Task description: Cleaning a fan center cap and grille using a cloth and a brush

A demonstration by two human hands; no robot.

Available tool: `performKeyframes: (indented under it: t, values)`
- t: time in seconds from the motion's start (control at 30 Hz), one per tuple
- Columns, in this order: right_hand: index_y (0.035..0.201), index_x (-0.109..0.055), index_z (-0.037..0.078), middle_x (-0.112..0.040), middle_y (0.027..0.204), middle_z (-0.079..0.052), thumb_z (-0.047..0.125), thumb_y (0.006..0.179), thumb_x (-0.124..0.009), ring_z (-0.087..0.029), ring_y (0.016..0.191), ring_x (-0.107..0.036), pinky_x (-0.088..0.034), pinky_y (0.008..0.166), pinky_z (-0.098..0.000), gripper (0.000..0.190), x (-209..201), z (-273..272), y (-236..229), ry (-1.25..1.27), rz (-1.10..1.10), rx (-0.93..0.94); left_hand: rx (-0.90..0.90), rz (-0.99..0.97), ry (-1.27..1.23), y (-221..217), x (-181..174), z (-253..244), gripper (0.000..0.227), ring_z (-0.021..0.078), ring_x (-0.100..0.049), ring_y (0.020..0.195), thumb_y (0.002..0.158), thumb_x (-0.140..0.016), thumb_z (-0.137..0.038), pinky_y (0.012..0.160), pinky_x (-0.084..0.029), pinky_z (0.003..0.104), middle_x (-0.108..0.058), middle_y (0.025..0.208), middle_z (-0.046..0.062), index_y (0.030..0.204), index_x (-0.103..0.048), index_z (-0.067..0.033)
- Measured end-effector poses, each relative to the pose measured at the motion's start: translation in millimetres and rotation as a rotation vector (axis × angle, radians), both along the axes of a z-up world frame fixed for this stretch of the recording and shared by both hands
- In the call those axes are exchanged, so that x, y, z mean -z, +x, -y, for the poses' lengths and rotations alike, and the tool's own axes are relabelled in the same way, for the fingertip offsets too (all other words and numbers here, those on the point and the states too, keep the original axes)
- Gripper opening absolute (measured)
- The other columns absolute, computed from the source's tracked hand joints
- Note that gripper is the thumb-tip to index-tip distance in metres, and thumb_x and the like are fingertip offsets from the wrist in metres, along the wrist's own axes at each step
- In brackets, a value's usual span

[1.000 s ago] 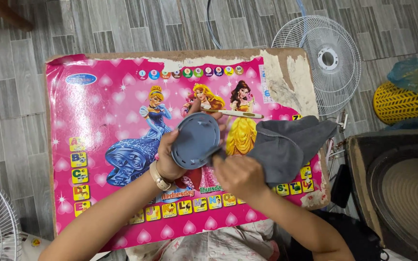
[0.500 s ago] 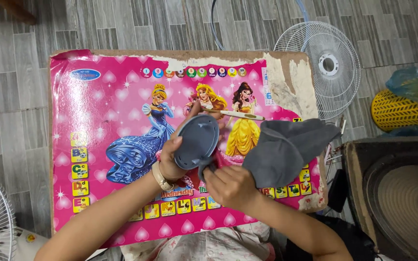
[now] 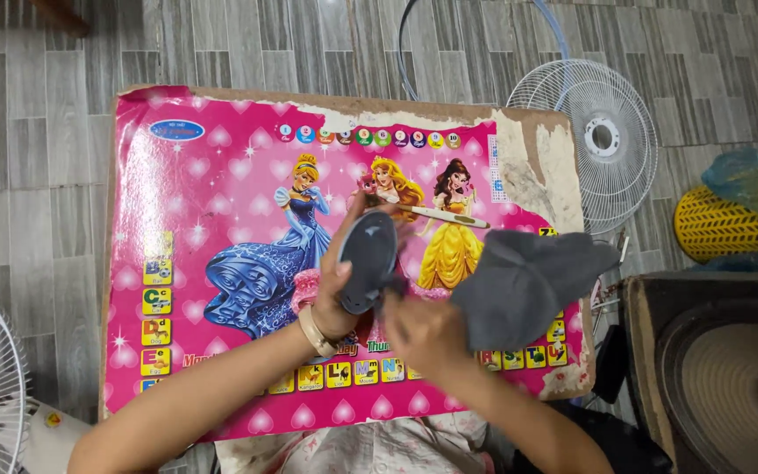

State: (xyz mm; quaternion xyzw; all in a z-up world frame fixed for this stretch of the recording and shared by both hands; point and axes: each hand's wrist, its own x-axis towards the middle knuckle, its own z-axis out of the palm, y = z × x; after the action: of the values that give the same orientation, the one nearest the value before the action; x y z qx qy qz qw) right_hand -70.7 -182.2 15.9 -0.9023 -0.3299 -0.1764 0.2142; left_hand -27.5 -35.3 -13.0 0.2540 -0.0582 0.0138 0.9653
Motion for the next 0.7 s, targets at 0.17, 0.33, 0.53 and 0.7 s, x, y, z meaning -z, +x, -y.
performKeyframes:
  t: [0.17,0.33,0.53,0.7]
  values:
    - [0.091,-0.077,-0.002,-0.073,0.071,-0.01,0.003,0.081,-0.069,-0.022,0.044,-0.056,-0.044,0.042,-0.0361,0.014,2.7,-13.9,-20.8,0.152,-0.308,0.153,0.001,0.066,0.117,-3.5,-4.4,-11.7,0.1,0.0348,-0.043,0.145,0.085,-0.069,-0.045,0.122,-0.04,0.049,-0.04,0.157,0.023,0.163,-0.021,-0.0053]
    - [0.109,-0.075,-0.002,-0.074,0.071,-0.012,0.005,0.082,-0.067,-0.023,0.05,-0.062,-0.048,0.047,-0.0354,0.029,-12.5,-27.7,-36.0,0.285,-0.518,0.256,-0.026,0.212,0.345,-11.7,-10.2,-14.0,0.089,0.0359,-0.044,0.146,0.093,-0.061,-0.054,0.126,-0.032,0.05,-0.041,0.158,0.022,0.162,-0.028,-0.008]
    - [0.106,-0.073,-0.005,-0.08,0.093,-0.017,0.001,0.082,-0.067,-0.027,0.067,-0.076,-0.058,0.059,-0.033,0.026,-1.6,-33.5,-46.0,0.429,-0.492,0.303,-0.1,0.372,0.455,-18.5,-12.3,-13.4,0.079,0.0374,-0.038,0.154,0.101,-0.057,-0.058,0.133,-0.026,0.053,-0.038,0.163,0.019,0.162,-0.031,-0.0149]
    - [0.108,-0.071,-0.005,-0.077,0.087,-0.017,0.003,0.084,-0.066,-0.029,0.06,-0.07,-0.054,0.056,-0.0358,0.026,-24.2,-42.4,-55.3,0.396,-0.482,0.308,-0.145,0.471,0.527,-21.1,-27.0,-19.2,0.072,0.0395,-0.039,0.152,0.104,-0.051,-0.058,0.132,-0.029,0.058,-0.036,0.162,0.019,0.162,-0.033,-0.0175]
